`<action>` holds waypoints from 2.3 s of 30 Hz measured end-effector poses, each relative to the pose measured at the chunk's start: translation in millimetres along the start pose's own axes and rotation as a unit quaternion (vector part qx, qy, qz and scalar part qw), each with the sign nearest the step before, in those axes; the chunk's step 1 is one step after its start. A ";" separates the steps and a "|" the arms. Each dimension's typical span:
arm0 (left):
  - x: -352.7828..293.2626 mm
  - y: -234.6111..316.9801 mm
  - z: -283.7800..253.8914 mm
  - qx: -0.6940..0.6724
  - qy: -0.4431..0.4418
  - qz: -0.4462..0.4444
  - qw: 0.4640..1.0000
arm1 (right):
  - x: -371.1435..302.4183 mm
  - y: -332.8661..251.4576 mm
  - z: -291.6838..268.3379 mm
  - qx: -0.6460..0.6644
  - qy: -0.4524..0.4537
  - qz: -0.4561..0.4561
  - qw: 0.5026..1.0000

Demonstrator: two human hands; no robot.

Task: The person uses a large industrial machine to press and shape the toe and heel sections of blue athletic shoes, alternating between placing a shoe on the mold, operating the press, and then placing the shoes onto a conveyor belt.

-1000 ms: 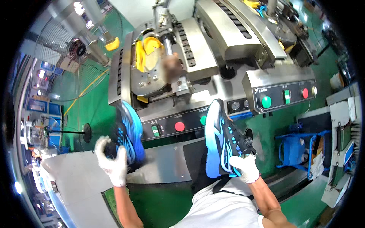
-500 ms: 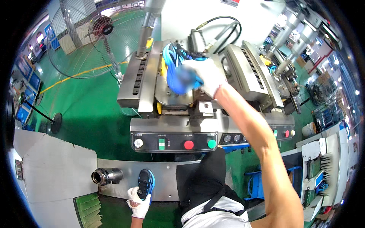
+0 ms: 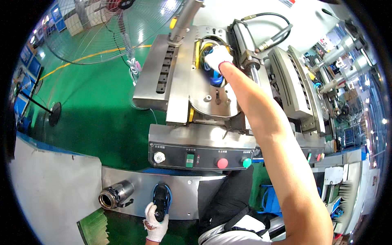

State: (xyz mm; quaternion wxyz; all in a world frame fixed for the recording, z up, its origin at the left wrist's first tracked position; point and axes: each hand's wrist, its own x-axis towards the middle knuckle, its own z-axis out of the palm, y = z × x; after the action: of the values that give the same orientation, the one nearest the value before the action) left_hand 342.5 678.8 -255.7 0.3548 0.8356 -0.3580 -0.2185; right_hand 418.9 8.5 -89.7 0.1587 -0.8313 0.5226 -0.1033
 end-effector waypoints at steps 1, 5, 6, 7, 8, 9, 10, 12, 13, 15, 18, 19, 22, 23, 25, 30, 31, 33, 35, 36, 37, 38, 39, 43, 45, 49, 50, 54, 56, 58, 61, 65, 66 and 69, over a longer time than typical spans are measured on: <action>2.4 3.8 -0.8 -0.002 -0.008 -0.006 1.000 | 0.4 12.7 7.7 -0.086 0.074 -0.053 0.992; 4.6 12.4 -2.0 0.033 0.004 0.009 0.999 | -9.4 11.7 3.0 -0.035 0.001 -0.007 0.999; 8.1 18.6 -2.4 0.039 -0.006 0.011 0.999 | -5.5 13.9 -8.6 -0.070 -0.037 -0.017 0.997; 5.6 12.4 2.9 0.011 0.001 0.028 1.000 | -5.4 15.6 -20.3 -0.068 -0.043 -0.045 0.996; 5.8 4.8 12.2 -0.012 0.021 0.053 0.998 | -11.7 16.2 -26.8 -0.065 -0.056 -0.074 0.994; 6.7 1.8 17.3 -0.018 0.024 0.043 0.999 | -23.9 12.1 -35.2 -0.051 -0.055 -0.093 0.993; 2.5 -0.2 17.4 -0.018 0.033 0.021 0.999 | -48.5 -7.1 -42.3 -0.030 -0.064 -0.122 0.990; -3.2 0.7 20.8 0.019 0.077 -0.001 0.997 | -126.3 -34.9 -58.1 0.097 0.008 -0.136 0.986; -4.0 10.6 28.2 0.010 0.083 -0.027 0.996 | -167.2 -17.1 -52.3 0.127 0.085 -0.216 0.964; -10.9 16.7 42.0 -0.019 0.123 -0.100 0.987 | -255.0 8.2 -53.5 0.170 0.118 -0.345 0.915; -19.9 29.2 77.1 -0.062 0.138 -0.177 0.973 | -364.5 79.1 -62.1 0.185 0.058 -0.387 0.902; -22.1 35.6 77.3 -0.066 0.131 -0.163 0.976 | -381.6 101.2 -57.9 0.129 0.012 -0.318 0.939; -20.2 47.4 63.6 -0.021 0.077 -0.128 0.989 | -409.2 181.8 -8.6 -0.077 -0.049 -0.189 0.978; -14.8 53.9 53.9 0.013 0.053 -0.083 0.995 | -412.8 235.7 43.2 -0.226 0.035 -0.300 0.926; -8.5 52.8 24.8 0.108 0.036 0.015 0.993 | -415.8 217.0 33.5 -0.156 -0.018 -0.290 0.944; 25.2 37.3 0.3 0.155 -0.054 0.242 0.956 | -434.1 196.3 -5.9 0.021 -0.085 -0.233 0.969; 28.2 44.3 -3.7 0.240 -0.037 0.305 0.921 | -451.0 199.3 -1.8 0.058 -0.063 -0.252 0.964; 35.0 39.5 4.4 0.181 -0.010 0.223 0.958 | -485.4 216.9 2.5 0.169 -0.088 -0.259 0.947; 36.5 103.6 18.8 0.138 -0.007 0.203 0.969 | -536.0 232.9 -10.3 0.242 -0.171 -0.213 0.931; 37.5 120.8 19.9 0.094 0.008 0.235 0.967 | -547.9 236.6 -24.9 0.263 -0.215 -0.192 0.921; 35.8 148.9 25.8 0.073 0.018 0.254 0.964 | -563.3 243.9 -28.5 0.278 -0.212 -0.202 0.915; 29.8 179.8 31.6 0.051 0.028 0.275 0.960 | -574.6 245.1 -39.1 0.285 -0.222 -0.196 0.912; 26.9 206.5 40.3 0.035 0.028 0.301 0.953 | -585.1 246.3 -42.7 0.292 -0.219 -0.194 0.911; 17.4 306.5 98.0 -0.046 -0.043 0.370 0.927 | -610.4 251.0 -45.8 0.322 -0.121 -0.171 0.923; 10.6 344.5 142.8 -0.039 -0.094 0.402 0.910 | -616.1 278.7 -22.9 0.352 0.023 -0.180 0.918; 0.3 416.5 212.8 -0.104 -0.224 0.522 0.816 | -654.8 320.2 -45.5 0.498 0.189 -0.037 0.845; -13.5 433.6 218.0 -0.090 -0.282 0.471 0.831 | -668.8 321.7 -76.8 0.670 0.120 0.098 0.726; -32.9 464.4 258.4 -0.173 -0.383 0.545 0.725 | -703.5 387.7 -93.7 0.797 0.368 0.176 0.446; -37.1 461.3 255.5 -0.159 -0.428 0.530 0.714 | -747.3 440.1 -78.6 0.621 0.477 0.219 0.582; -20.7 438.3 268.0 -0.099 -0.393 0.566 0.718 | -770.1 482.0 -113.9 0.584 0.582 0.217 0.522; 2.8 388.1 273.4 -0.018 -0.350 0.521 0.778 | -789.6 539.0 -213.7 0.418 0.744 0.194 0.484; 18.9 339.5 249.3 -0.057 -0.368 0.118 0.920 | -784.3 620.1 -296.7 0.284 0.780 0.192 0.524; 24.8 327.8 250.0 -0.047 -0.354 0.064 0.932 | -781.3 635.3 -321.1 0.345 0.790 0.168 0.479; 40.1 296.2 248.0 -0.023 -0.308 0.005 0.951 | -734.0 689.5 -358.0 0.334 0.774 0.190 0.503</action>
State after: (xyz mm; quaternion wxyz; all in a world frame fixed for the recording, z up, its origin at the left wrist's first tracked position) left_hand 83.6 394.7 -200.0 0.2475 0.7173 -0.4489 -0.4719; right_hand -595.9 336.2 -18.0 -0.0279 -0.1856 0.5092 -0.8399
